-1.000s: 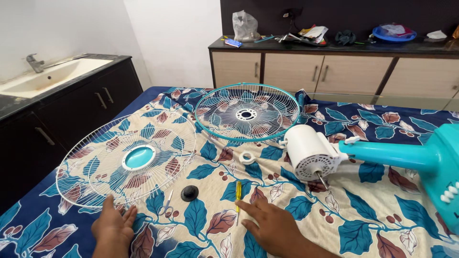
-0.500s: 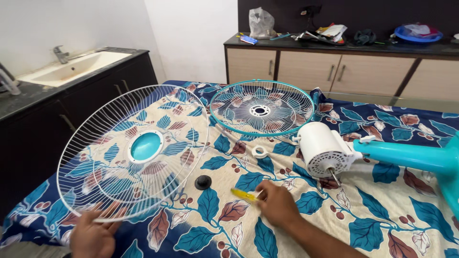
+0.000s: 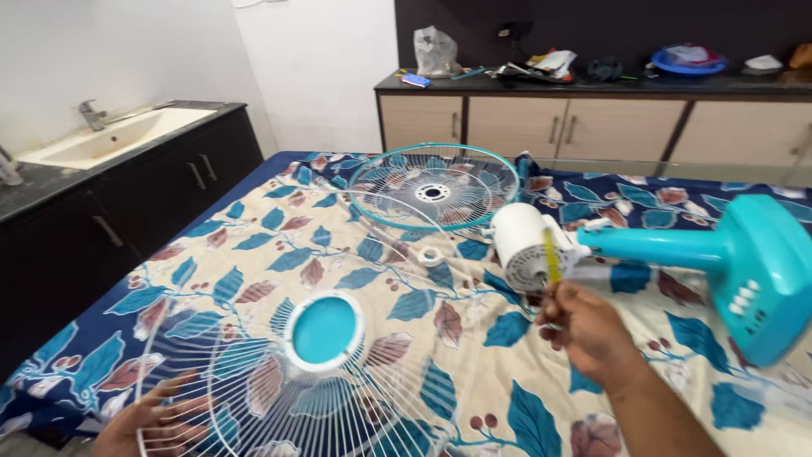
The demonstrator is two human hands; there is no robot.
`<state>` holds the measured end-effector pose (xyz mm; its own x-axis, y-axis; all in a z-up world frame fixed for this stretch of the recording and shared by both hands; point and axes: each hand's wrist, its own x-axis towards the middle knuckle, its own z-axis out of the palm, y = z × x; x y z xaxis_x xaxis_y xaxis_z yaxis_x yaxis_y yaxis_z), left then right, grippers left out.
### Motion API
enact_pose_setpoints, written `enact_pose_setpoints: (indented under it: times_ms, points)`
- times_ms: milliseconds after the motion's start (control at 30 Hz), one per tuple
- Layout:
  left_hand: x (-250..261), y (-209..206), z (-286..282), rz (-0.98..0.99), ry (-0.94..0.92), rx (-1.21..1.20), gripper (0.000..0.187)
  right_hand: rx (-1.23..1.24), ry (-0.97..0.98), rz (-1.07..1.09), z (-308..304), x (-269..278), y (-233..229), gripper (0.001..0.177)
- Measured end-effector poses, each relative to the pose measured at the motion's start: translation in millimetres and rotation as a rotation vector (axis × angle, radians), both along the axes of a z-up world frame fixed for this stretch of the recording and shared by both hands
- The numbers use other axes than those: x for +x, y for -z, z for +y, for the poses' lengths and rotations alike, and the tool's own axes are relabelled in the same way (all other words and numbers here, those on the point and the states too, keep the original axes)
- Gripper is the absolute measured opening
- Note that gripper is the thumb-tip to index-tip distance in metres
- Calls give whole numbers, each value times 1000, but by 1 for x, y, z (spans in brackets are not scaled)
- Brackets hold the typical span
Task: The person disassembles a teal LG table fan on a floral tablecloth. They remove the front grille, unscrew and remove the fan blades, detach the rear grille, and use a screwdriver to loosen screws on the motor housing. The fan parts are laid out on the table.
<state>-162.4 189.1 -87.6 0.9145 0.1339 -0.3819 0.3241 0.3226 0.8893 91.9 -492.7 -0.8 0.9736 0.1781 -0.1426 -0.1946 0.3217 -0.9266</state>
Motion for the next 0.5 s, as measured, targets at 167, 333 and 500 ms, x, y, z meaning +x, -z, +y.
enact_pose_setpoints:
  times_ms: [167, 333, 500]
  points:
    - [22, -47, -122, 37, -134, 289, 70, -34, 155, -216, -54, -39, -49, 25]
    - [59, -81, -201, 46, 19, 292, 56, -438, 47, -400, -56, -71, -85, 38]
    - [86, -81, -225, 50, 137, 357, 53, -520, -103, -336, -4, -99, -91, 65]
